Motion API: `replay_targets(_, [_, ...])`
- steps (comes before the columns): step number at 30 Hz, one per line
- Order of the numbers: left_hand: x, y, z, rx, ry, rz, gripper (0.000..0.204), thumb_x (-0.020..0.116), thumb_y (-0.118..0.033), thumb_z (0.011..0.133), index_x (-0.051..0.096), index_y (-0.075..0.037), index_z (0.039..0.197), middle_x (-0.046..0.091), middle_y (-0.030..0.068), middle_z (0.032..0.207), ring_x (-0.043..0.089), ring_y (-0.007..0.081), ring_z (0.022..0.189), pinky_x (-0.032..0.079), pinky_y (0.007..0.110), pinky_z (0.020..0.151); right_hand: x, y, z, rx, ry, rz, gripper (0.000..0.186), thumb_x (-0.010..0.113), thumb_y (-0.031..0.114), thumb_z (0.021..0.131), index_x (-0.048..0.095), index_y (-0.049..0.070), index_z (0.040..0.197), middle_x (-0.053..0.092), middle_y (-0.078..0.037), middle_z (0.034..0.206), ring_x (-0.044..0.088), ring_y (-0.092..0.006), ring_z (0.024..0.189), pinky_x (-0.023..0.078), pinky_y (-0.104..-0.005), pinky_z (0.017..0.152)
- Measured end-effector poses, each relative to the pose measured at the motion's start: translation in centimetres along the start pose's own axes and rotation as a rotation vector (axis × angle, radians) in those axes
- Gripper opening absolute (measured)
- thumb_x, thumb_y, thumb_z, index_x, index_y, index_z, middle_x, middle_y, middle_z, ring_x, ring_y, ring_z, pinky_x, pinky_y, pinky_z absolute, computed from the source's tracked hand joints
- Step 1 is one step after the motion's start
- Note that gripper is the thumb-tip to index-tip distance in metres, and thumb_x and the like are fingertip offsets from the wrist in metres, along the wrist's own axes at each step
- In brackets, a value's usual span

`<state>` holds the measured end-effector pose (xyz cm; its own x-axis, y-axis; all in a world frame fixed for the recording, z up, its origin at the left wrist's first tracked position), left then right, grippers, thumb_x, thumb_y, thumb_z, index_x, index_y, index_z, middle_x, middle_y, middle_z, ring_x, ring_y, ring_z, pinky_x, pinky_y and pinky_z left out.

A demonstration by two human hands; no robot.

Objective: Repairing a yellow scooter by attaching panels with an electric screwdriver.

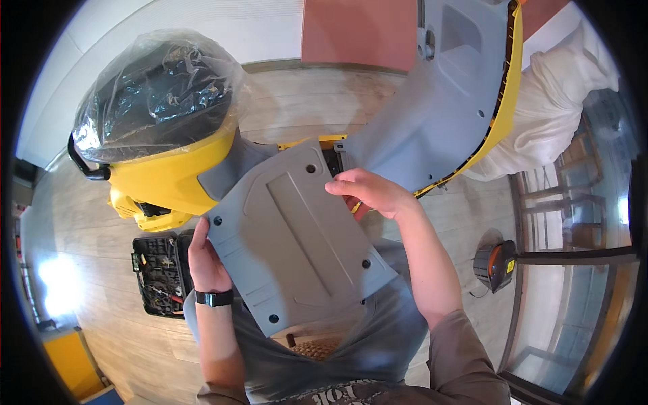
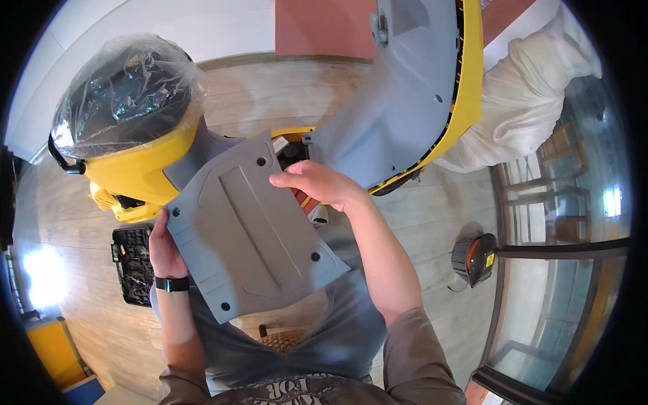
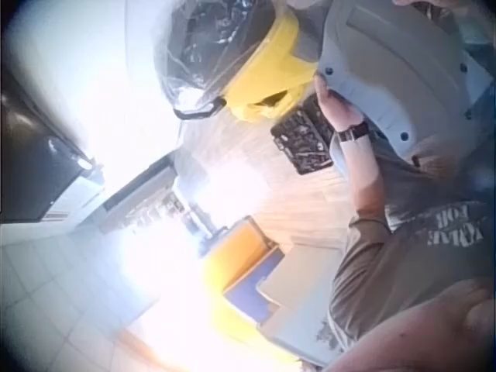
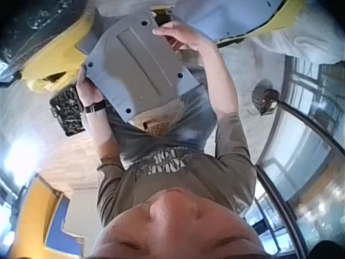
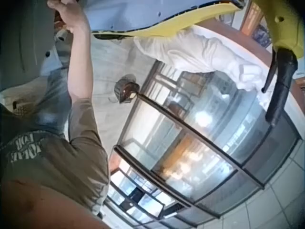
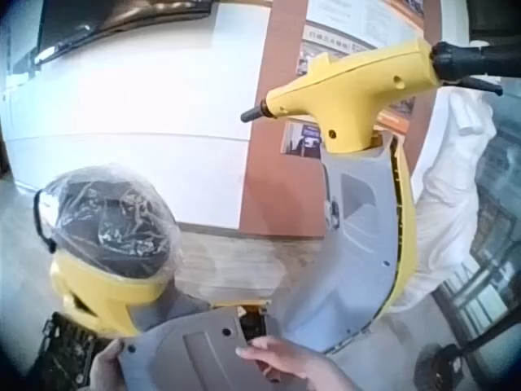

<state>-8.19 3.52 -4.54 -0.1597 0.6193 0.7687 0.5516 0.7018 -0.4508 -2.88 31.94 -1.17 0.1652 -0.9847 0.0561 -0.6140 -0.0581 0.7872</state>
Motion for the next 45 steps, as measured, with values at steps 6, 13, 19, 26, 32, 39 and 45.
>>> replay_targets(6, [1.1, 0.6, -0.7, -0.025, 0.047, -0.018, 0.038, 0.048, -0.029, 0.102, 0.054, -0.003, 0.129, 0.067, 0.0114, 0.119, 0.066, 0.0258, 0.105, 0.054, 0.039, 0.091, 0.6, -1.2, -0.9, 0.018, 0.04, -0.144, 0.04, 0.072, 0.04, 0.086, 0.068, 0.006, 0.106, 0.064, 0.003, 0.088, 0.059, -0.008, 0.083, 0.048, -0.0267, 0.065])
replay_targets(13, [1.4, -1.3, -0.6, 0.02, 0.081, -0.024, 0.041, 0.051, -0.038, 0.098, 0.059, -0.003, 0.118, 0.069, 0.0111, 0.113, 0.066, 0.0249, 0.1, 0.053, 0.039, 0.089, 1.6, -0.2, -4.7, -0.186, 0.09, -0.1, 0.03, 0.075, 0.021, 0.084, 0.068, 0.003, 0.107, 0.064, 0.005, 0.094, 0.054, -0.0035, 0.083, 0.04, -0.0194, 0.068])
replay_targets(19, [3.6, 0.0, -2.9, -0.082, 0.18, 0.093, 0.055, 0.054, -0.057, 0.089, 0.062, -0.006, 0.108, 0.067, 0.0103, 0.106, 0.061, 0.0258, 0.103, 0.049, 0.04, 0.088, -0.2, 0.0, -15.9, -0.303, -0.048, 0.113, 0.035, 0.073, 0.019, 0.086, 0.065, 0.0, 0.114, 0.067, 0.002, 0.101, 0.058, -0.0058, 0.091, 0.047, -0.0238, 0.075])
replay_targets(26, [1.1, 2.0, 1.3, -0.062, 0.124, 0.205, 0.023, 0.05, -0.034, 0.097, 0.06, -0.015, 0.09, 0.063, -0.0021, 0.079, 0.059, 0.0125, 0.065, 0.047, 0.025, 0.049, -4.4, -10.1, -32.9, -0.536, -0.396, 0.573, 0.046, 0.071, 0.017, 0.088, 0.059, -0.006, 0.126, 0.067, -0.009, 0.117, 0.064, -0.0159, 0.107, 0.05, -0.0314, 0.094])
replay_targets(32, [1.0, 5.4, 0.8, -0.193, 0.209, 0.325, 0.021, 0.048, -0.027, 0.097, 0.049, -0.016, 0.078, 0.039, -0.0039, 0.063, 0.035, 0.0098, 0.051, 0.03, 0.024, 0.042, -7.9, -28.7, -41.1, -0.415, -0.816, 0.824, 0.046, 0.071, 0.026, 0.09, 0.059, 0.002, 0.127, 0.068, -0.005, 0.113, 0.065, -0.0155, 0.103, 0.054, -0.0318, 0.088])
replay_targets(39, [-1.1, 7.6, 1.0, -0.036, 0.074, 1.196, 0.036, 0.054, -0.032, 0.096, 0.046, -0.016, 0.065, 0.037, -0.0043, 0.053, 0.036, 0.0085, 0.045, 0.027, 0.024, 0.042, -11.2, -54.8, -34.6, -0.258, -1.109, 1.181, 0.033, 0.068, 0.033, 0.093, 0.056, 0.021, 0.122, 0.062, 0.006, 0.107, 0.059, -0.0113, 0.092, 0.05, -0.0303, 0.075])
replay_targets(45, [-2.1, 13.3, 0.4, 0.231, 0.522, 2.31, 0.036, 0.062, -0.033, 0.088, 0.066, -0.001, 0.072, 0.061, 0.0231, 0.066, 0.063, 0.0378, 0.062, 0.047, 0.047, 0.059, -13.6, -68.8, -27.0, -0.164, -1.244, 1.388, 0.029, 0.066, 0.038, 0.094, 0.053, 0.028, 0.118, 0.054, 0.006, 0.105, 0.048, -0.0149, 0.093, 0.039, -0.0327, 0.079])
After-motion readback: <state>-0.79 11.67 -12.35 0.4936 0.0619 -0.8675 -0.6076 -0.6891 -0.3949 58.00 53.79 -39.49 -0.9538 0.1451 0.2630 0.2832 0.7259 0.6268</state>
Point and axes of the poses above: each hand's wrist, its own z-axis towards the middle knuckle, its own x-axis out of the palm, y = z × x, the point moved 10 cm from there along z, towards the middle knuckle
